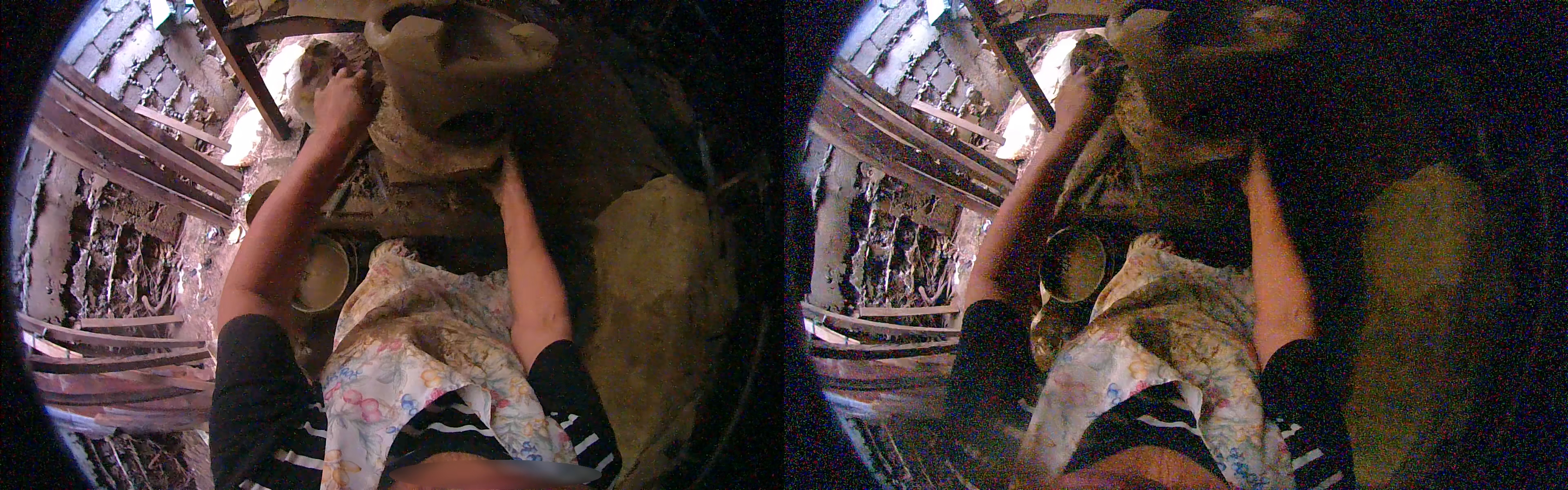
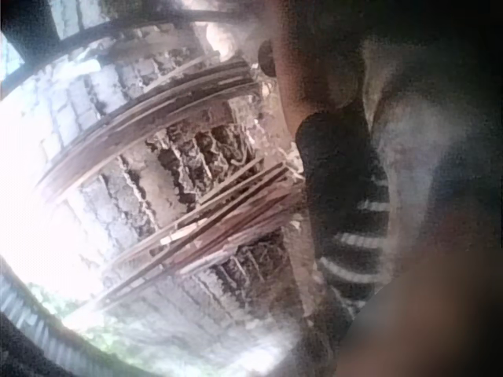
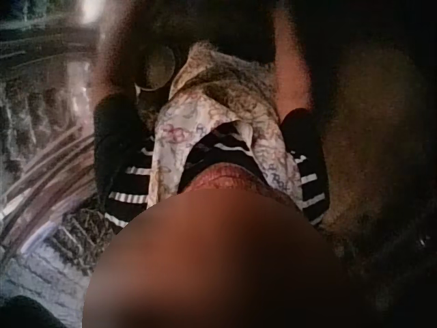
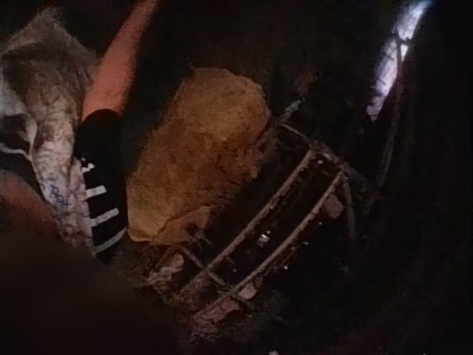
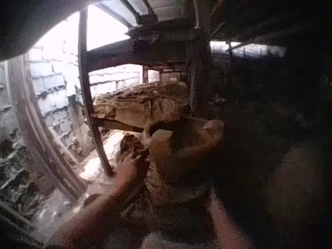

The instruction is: The person shapes a clay pot on a spinning pottery wheel, using both hands to pull and smooth the walls. They repeatedly dip fingers into a water container to lubricate the clay and refine the rim and interior surfaces.

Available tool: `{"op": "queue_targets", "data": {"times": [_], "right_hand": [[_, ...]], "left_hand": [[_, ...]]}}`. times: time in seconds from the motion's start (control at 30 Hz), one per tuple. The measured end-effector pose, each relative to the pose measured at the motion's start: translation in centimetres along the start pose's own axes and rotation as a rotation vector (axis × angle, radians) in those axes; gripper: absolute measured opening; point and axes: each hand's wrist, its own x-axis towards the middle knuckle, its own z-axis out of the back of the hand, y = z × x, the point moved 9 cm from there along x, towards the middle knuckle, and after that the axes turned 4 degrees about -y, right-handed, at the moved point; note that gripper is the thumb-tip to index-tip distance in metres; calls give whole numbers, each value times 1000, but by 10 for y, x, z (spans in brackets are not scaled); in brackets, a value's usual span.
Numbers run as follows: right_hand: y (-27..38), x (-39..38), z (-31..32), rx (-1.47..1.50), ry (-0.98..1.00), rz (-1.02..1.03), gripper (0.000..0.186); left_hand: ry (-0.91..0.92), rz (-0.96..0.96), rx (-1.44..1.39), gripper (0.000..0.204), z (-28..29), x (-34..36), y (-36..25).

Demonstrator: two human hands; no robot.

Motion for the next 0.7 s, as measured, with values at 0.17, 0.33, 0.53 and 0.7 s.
{"op": "queue_targets", "data": {"times": [0.17, 0.33, 0.53, 0.7], "right_hand": [[-21, 28, -1, -38, 149, 103, 80], [-31, 22, 5, -54, 164, -43, 79], [-14, 11, -15, 212, 161, -30, 84], [3, -4, -15, 74, 72, 65, 84]], "left_hand": [[-38, 45, -986, 21, -1, 34, 9], [-162, -346, -418, 15, 22, 34, -36], [61, 45, -930, 19, 16, -3, -14], [174, -50, -350, 18, -30, -28, 44]]}}
